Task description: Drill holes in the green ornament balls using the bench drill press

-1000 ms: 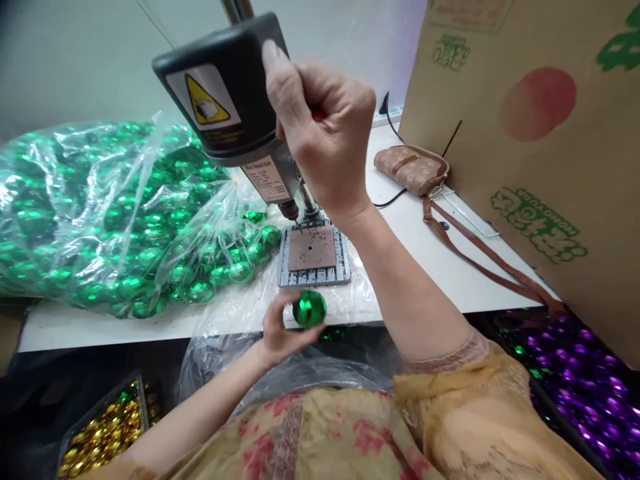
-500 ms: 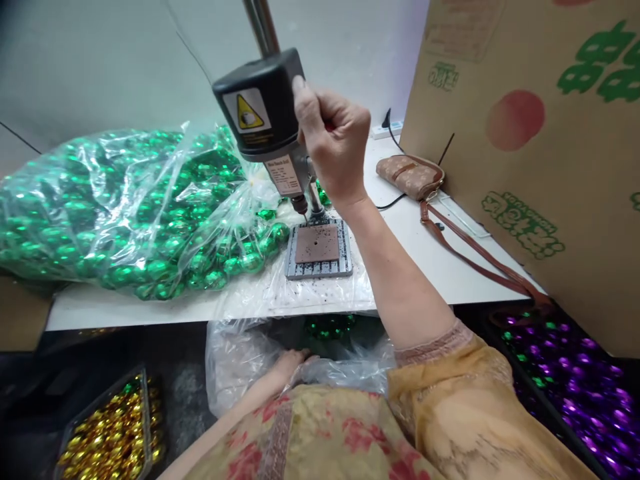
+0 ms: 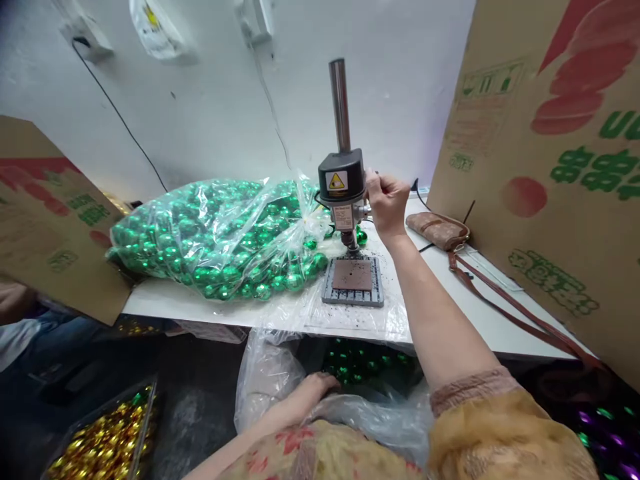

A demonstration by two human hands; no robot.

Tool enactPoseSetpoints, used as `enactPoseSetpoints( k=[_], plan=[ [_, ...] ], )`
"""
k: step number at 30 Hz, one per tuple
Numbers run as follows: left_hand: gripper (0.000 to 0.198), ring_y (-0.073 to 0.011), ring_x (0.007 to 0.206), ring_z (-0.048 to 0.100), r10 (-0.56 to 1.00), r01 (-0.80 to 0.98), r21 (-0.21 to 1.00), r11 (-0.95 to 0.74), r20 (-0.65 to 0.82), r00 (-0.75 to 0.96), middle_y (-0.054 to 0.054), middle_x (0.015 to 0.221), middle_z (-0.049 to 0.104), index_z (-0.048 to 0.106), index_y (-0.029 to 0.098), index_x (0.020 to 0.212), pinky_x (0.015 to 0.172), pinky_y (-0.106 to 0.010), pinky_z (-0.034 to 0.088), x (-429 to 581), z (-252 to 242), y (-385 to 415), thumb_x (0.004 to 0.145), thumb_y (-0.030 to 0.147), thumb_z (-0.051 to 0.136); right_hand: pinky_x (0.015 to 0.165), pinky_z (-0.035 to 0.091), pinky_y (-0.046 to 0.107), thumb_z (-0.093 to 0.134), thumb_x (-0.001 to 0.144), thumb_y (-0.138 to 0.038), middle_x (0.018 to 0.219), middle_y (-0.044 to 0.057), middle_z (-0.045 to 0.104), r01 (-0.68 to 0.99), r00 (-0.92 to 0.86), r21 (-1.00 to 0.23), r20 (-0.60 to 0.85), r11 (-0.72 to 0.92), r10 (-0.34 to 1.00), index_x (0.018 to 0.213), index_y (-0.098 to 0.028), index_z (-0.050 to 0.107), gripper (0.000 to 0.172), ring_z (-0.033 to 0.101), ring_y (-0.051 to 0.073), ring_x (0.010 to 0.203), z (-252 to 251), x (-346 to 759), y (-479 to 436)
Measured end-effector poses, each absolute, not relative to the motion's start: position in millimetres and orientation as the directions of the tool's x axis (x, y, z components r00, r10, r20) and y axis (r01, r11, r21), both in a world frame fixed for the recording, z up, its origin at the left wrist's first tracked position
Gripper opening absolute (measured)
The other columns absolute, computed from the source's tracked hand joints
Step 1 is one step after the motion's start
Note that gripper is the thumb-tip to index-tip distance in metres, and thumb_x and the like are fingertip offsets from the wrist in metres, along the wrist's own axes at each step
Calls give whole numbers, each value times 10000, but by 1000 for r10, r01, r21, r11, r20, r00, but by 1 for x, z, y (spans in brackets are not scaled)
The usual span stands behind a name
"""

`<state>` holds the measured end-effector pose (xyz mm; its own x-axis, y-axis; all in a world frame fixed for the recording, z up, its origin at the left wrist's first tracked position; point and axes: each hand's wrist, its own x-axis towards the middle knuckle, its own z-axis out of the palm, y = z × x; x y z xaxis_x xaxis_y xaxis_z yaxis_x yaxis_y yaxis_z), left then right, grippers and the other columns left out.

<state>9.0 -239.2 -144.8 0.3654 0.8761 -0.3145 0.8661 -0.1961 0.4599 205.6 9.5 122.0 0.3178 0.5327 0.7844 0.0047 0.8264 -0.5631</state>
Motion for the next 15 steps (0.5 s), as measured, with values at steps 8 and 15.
enactPoseSetpoints(
  k=[8, 15],
  plan=[
    [289, -188, 1019, 695, 572, 717, 226, -659, 770, 284, -80, 1024, 743, 648, 214, 1196, 957, -366, 560, -38, -70, -233, 948, 121, 533, 437, 221, 264, 664, 803, -596, 396, -58, 365, -26, 339, -599, 747, 800, 571, 446, -202, 505, 554, 312, 54, 400, 120, 206, 10],
    [848, -516, 1534, 115, 632, 954, 244, 173, 715, -298, -269, 1637, 230, 426, 174, 1525, 1128, -787, 226, -158, -37, -167, 834, 583, 700, 396, 207, 227, 707, 775, -553, 376, -71, 358, -55, 367, -624, 713, 780, 597, 439, -188, 499, 538, 308, 38, 372, 120, 205, 6]
  ],
)
